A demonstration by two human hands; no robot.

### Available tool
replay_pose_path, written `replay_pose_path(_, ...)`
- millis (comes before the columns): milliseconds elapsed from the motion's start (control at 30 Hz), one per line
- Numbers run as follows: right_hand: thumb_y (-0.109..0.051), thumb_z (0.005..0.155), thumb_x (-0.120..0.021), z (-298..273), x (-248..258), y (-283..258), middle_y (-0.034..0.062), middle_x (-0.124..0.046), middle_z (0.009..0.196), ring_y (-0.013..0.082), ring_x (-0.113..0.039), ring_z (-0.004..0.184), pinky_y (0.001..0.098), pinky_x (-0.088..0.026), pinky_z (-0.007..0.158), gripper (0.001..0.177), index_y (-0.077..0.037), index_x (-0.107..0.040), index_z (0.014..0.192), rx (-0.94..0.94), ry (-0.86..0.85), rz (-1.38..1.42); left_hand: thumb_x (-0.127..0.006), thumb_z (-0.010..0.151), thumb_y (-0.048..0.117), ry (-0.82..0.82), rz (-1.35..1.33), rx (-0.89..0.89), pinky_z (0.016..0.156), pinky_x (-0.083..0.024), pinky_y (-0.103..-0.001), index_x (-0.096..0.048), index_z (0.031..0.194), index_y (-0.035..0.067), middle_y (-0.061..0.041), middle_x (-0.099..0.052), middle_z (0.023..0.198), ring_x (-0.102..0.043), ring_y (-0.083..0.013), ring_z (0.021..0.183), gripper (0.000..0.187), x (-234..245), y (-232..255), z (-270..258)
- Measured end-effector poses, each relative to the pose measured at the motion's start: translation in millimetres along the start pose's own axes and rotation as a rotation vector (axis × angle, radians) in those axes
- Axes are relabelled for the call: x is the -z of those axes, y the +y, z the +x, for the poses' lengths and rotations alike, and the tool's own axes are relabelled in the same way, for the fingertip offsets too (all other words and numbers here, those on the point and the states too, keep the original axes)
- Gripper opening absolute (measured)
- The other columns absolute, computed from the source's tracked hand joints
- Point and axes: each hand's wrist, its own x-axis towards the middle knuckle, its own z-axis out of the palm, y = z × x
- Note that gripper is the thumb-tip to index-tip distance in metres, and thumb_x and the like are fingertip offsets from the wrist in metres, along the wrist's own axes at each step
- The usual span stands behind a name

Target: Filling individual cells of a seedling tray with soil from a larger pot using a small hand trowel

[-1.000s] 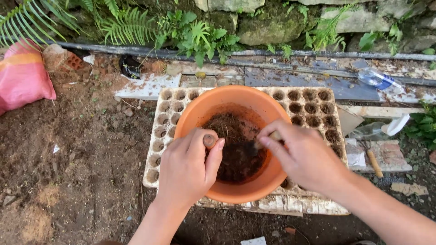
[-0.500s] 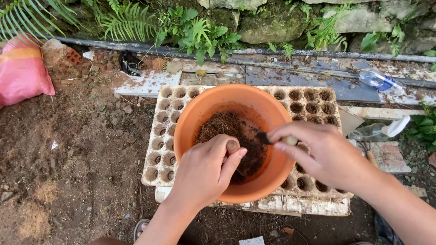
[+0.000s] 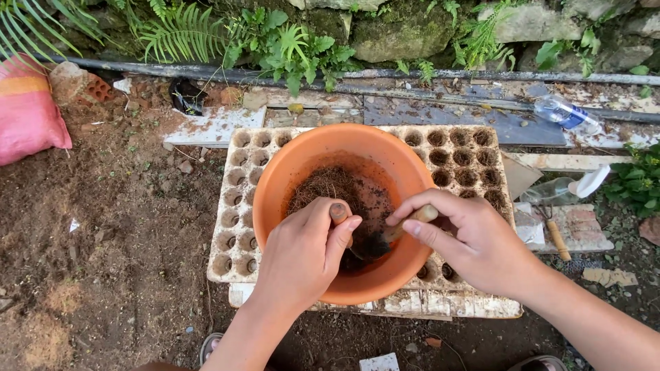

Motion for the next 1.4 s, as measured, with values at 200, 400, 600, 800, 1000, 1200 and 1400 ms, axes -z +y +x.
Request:
replay_pose_path(200, -0.01, 0.093, -0.058, 6.2, 7.4, 3.3, 0.0004, -0.079, 0.087, 0.0121, -0.067, 0.073, 0.0267, -0.057, 0.072, 0.021, -0.011, -0.074, 0.106, -0.201, 0.126, 0.181, -0.044, 0.106, 0.025, 0.148, -0.233, 0.018, 0.073, -0.056, -0.033, -0.061, 0.096, 0.01, 0.003, -0.076, 0.081, -0.073, -0.0155, 0.073, 0.025, 15.7, 6.9, 1.4)
replay_pose_path(400, 0.001, 0.1, -0.047, 16.0, 15.2, 4.6, 0.0245, -0.074, 0.102, 0.0248, -0.058, 0.078, 0.0326, -0.049, 0.069, 0.021, 0.006, -0.061, 0.115, -0.331, 0.36, 0.65, -0.04, 0.105, 0.023, 0.262, -0.164, 0.089, 0.04, -0.032, -0.027, -0.059, 0.104, 0.01, 0.008, -0.083, 0.082, -0.03, -0.0072, 0.039, 0.023, 22.5, 5.4, 1.2)
replay_pose_path(600, -0.005, 0.107, -0.041, 16.0, 20.6, 16.7, 0.0222, -0.065, 0.099, 0.0203, -0.047, 0.076, 0.0306, -0.041, 0.069, 0.021, 0.001, -0.056, 0.121, -0.37, 0.454, 0.862, -0.039, 0.108, 0.02, 0.372, -0.108, 0.06, 0.041, -0.032, -0.025, -0.06, 0.102, 0.006, 0.006, -0.081, 0.079, -0.031, -0.0066, 0.039, 0.026, 30.9, -3.1, 4.4)
replay_pose_path(800, -0.009, 0.108, -0.041, 16.6, 52.6, 5.5, 0.0117, -0.062, 0.101, 0.0129, -0.053, 0.085, 0.0211, -0.044, 0.073, 0.02, -0.004, -0.057, 0.119, -0.404, 0.596, 1.0, -0.043, 0.105, 0.028, 0.12, -0.054, 0.174, 0.036, -0.039, -0.027, -0.065, 0.098, 0.011, 0.007, -0.08, 0.081, -0.042, -0.0089, 0.035, 0.029, 28.7, -7.7, 3.6)
replay_pose_path(1000, -0.011, 0.111, -0.045, 18.3, 85.2, 53.7, 0.0109, -0.068, 0.097, 0.0132, -0.061, 0.078, 0.0192, -0.051, 0.066, 0.015, -0.009, -0.059, 0.112, -0.144, 0.875, 0.757, -0.048, 0.102, 0.038, -0.044, 0.06, 0.232, 0.048, -0.045, -0.031, -0.07, 0.092, 0.02, 0.013, -0.075, 0.065, -0.057, -0.0111, 0.045, 0.03, 19.8, -11.2, 2.5)
replay_pose_path(1200, -0.002, 0.1, -0.055, 29.9, 54.8, 77.5, 0.0075, -0.072, 0.096, 0.0128, -0.065, 0.074, 0.0186, -0.055, 0.063, 0.012, -0.004, -0.064, 0.108, -0.219, 0.667, 0.203, -0.05, 0.101, 0.037, -0.032, 0.043, 0.199, 0.057, -0.051, -0.03, -0.071, 0.089, 0.02, 0.014, -0.079, 0.072, -0.065, -0.0107, 0.052, 0.03, 13.2, -11.0, 2.5)
replay_pose_path(1400, -0.002, 0.101, -0.061, 22.9, 63.9, 64.6, 0.0041, -0.073, 0.082, 0.0063, -0.048, 0.054, 0.0169, -0.034, 0.043, 0.009, -0.005, -0.067, 0.106, 0.013, 0.665, -0.03, -0.049, 0.101, 0.037, -0.03, 0.044, 0.195, 0.058, -0.05, -0.031, -0.07, 0.092, 0.019, 0.016, -0.08, 0.073, -0.06, -0.011, 0.049, 0.029, 12.1, -15.6, 1.6)
